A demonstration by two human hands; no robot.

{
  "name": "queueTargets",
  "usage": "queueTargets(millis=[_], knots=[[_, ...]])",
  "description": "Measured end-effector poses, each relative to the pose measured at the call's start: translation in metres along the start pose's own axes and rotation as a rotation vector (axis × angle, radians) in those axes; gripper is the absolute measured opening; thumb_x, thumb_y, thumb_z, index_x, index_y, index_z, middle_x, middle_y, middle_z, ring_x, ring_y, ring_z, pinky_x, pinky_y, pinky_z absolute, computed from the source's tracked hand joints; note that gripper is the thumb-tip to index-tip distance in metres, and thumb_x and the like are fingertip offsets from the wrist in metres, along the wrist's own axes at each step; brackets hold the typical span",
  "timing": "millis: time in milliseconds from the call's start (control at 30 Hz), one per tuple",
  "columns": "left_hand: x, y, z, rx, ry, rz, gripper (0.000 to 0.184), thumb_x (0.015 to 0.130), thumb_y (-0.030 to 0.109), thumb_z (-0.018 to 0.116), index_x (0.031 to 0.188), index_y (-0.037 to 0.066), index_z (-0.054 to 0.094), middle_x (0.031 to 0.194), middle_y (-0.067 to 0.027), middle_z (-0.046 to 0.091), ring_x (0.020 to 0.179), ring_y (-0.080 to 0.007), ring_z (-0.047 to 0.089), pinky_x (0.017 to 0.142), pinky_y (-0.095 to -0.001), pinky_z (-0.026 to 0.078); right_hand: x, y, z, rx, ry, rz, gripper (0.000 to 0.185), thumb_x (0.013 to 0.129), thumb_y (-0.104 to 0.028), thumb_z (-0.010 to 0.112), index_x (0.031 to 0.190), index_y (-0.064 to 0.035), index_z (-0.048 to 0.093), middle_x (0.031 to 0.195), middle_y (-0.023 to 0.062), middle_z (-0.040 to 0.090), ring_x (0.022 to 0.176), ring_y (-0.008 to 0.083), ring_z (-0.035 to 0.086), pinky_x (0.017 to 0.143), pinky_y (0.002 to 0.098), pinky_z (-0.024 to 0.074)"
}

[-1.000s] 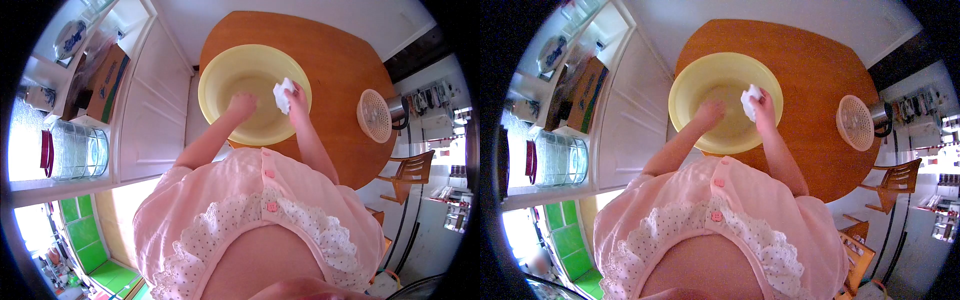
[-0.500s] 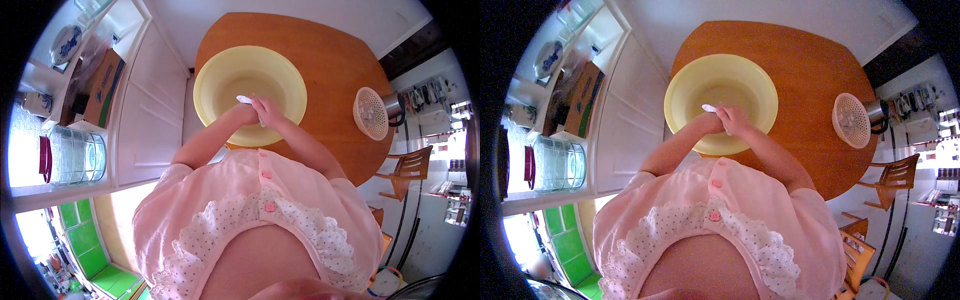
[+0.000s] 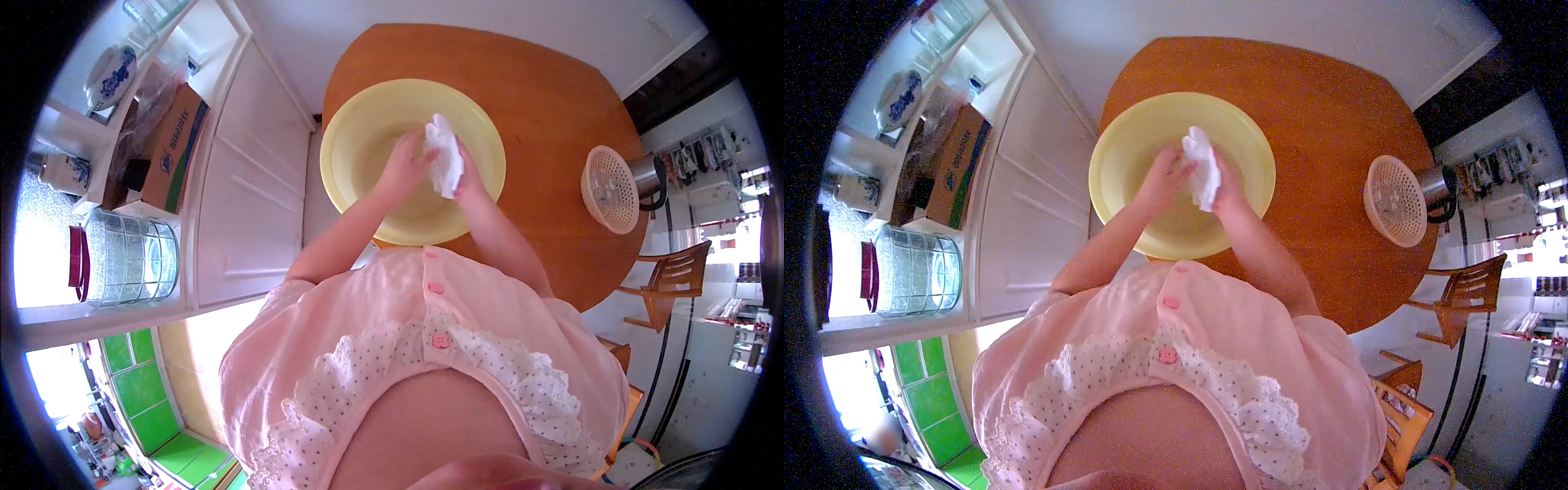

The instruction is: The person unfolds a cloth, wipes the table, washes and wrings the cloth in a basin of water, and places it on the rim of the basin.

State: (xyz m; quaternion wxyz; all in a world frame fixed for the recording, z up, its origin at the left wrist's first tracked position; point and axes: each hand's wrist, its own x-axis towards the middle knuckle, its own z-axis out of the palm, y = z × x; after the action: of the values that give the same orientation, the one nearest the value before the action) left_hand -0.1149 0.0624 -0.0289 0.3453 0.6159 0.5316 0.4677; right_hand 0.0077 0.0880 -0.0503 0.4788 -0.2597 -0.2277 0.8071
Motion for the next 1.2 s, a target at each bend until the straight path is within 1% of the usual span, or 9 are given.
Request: queueTargets(millis=[133, 233, 500, 633, 667, 767, 867, 967, 1200], knots=[[0.006, -0.015, -0.001, -0.087, -0.018, -0.260, 0.024, 0.078, 0.018, 0.054, 0.093, 0.000, 0.053, 0.077, -0.0108, 0.056, 0.069, -0.0168, 0.053, 0.063, -0.0277, 0.042, -0.005, 0.011, 0.006, -0.089, 0.071, -0.082, 0.044, 0.082, -0.036, 0.045, 0.115, -0.0058, 0.042, 0.101, 0.0051, 0.051, 0.092, 0.0157, 0.047, 0.080, 0.0286, 0.0371], [0.005, -0.029, -0.001, -0.146, 0.040, -0.158, 0.021, 0.079, 0.018, 0.053, 0.087, -0.001, 0.054, 0.069, -0.0074, 0.054, 0.060, -0.0136, 0.050, 0.057, -0.0271, 0.041, -0.009, 0.011, -0.002, -0.473, 0.159, -0.135, 0.037, 0.080, -0.027, 0.051, 0.107, -0.0019, 0.046, 0.095, 0.0075, 0.054, 0.088, 0.0161, 0.050, 0.077, 0.0289, 0.0397], [0.011, -0.056, -0.020, -0.537, 0.125, -0.483, 0.022, 0.082, 0.020, 0.048, 0.095, 0.003, 0.051, 0.078, -0.0026, 0.054, 0.071, -0.0120, 0.051, 0.061, -0.0273, 0.042, -0.002, 0.008, -0.039, -0.593, 0.192, 0.103, 0.028, 0.083, -0.022, 0.047, 0.103, -0.0020, 0.048, 0.090, 0.0059, 0.056, 0.081, 0.0146, 0.054, 0.069, 0.0270, 0.0435], [-0.007, -0.036, -0.011, -0.373, -0.057, -0.479, 0.024, 0.082, 0.022, 0.047, 0.096, 0.003, 0.052, 0.080, -0.0032, 0.054, 0.076, -0.0124, 0.052, 0.064, -0.0293, 0.043, 0.005, 0.036, -0.063, -1.796, -0.284, 0.131, 0.027, 0.082, -0.021, 0.044, 0.105, -0.0057, 0.048, 0.096, 0.0066, 0.055, 0.086, 0.0176, 0.053, 0.074, 0.0309, 0.0426], [-0.013, -0.054, 0.002, -0.166, -0.202, -0.207, 0.027, 0.082, 0.024, 0.046, 0.096, 0.002, 0.053, 0.082, -0.0083, 0.056, 0.078, -0.0186, 0.054, 0.066, -0.0308, 0.043, 0.005, 0.045, -0.064, -1.866, -0.359, 0.101, 0.028, 0.082, -0.021, 0.045, 0.105, -0.0061, 0.048, 0.098, 0.0070, 0.054, 0.088, 0.0184, 0.052, 0.076, 0.0311, 0.0419], [-0.014, -0.028, 0.002, 0.349, -0.505, 0.040, 0.028, 0.081, 0.026, 0.046, 0.095, 0.002, 0.054, 0.087, -0.0140, 0.057, 0.079, -0.0278, 0.055, 0.069, -0.0345, 0.043, 0.005, 0.061, -0.065, -1.847, -0.409, 0.048, 0.029, 0.080, -0.022, 0.047, 0.105, -0.0072, 0.048, 0.103, 0.0085, 0.052, 0.094, 0.0207, 0.049, 0.080, 0.0317, 0.0398], [-0.008, -0.040, -0.003, 0.373, -0.385, 0.490, 0.028, 0.080, 0.025, 0.045, 0.095, 0.003, 0.054, 0.090, -0.0172, 0.055, 0.080, -0.0349, 0.053, 0.070, -0.0396, 0.042, 0.005, 0.061, -0.067, -1.825, -0.420, 0.009, 0.030, 0.079, -0.024, 0.048, 0.105, -0.0083, 0.049, 0.109, 0.0100, 0.050, 0.100, 0.0229, 0.046, 0.084, 0.0324, 0.0376], [-0.027, -0.009, 0.003, 0.342, -0.451, 0.293, 0.027, 0.081, 0.023, 0.043, 0.095, 0.005, 0.055, 0.096, -0.0156, 0.055, 0.081, -0.0356, 0.052, 0.073, -0.0412, 0.041, 0.005, 0.056, -0.062, -1.861, -0.455, 0.010, 0.031, 0.078, -0.024, 0.049, 0.104, -0.0086, 0.049, 0.111, 0.0105, 0.049, 0.102, 0.0238, 0.045, 0.085, 0.0327, 0.0367], [-0.023, -0.013, 0.002, 0.198, -0.381, 0.383, 0.029, 0.080, 0.024, 0.038, 0.091, 0.005, 0.057, 0.088, -0.0133, 0.058, 0.079, -0.0321, 0.054, 0.070, -0.0405, 0.042, -0.001, 0.033, -0.033, -1.979, -0.557, 0.086, 0.030, 0.077, -0.024, 0.050, 0.104, -0.0083, 0.049, 0.111, 0.0108, 0.048, 0.102, 0.0241, 0.045, 0.086, 0.0332, 0.0362]])
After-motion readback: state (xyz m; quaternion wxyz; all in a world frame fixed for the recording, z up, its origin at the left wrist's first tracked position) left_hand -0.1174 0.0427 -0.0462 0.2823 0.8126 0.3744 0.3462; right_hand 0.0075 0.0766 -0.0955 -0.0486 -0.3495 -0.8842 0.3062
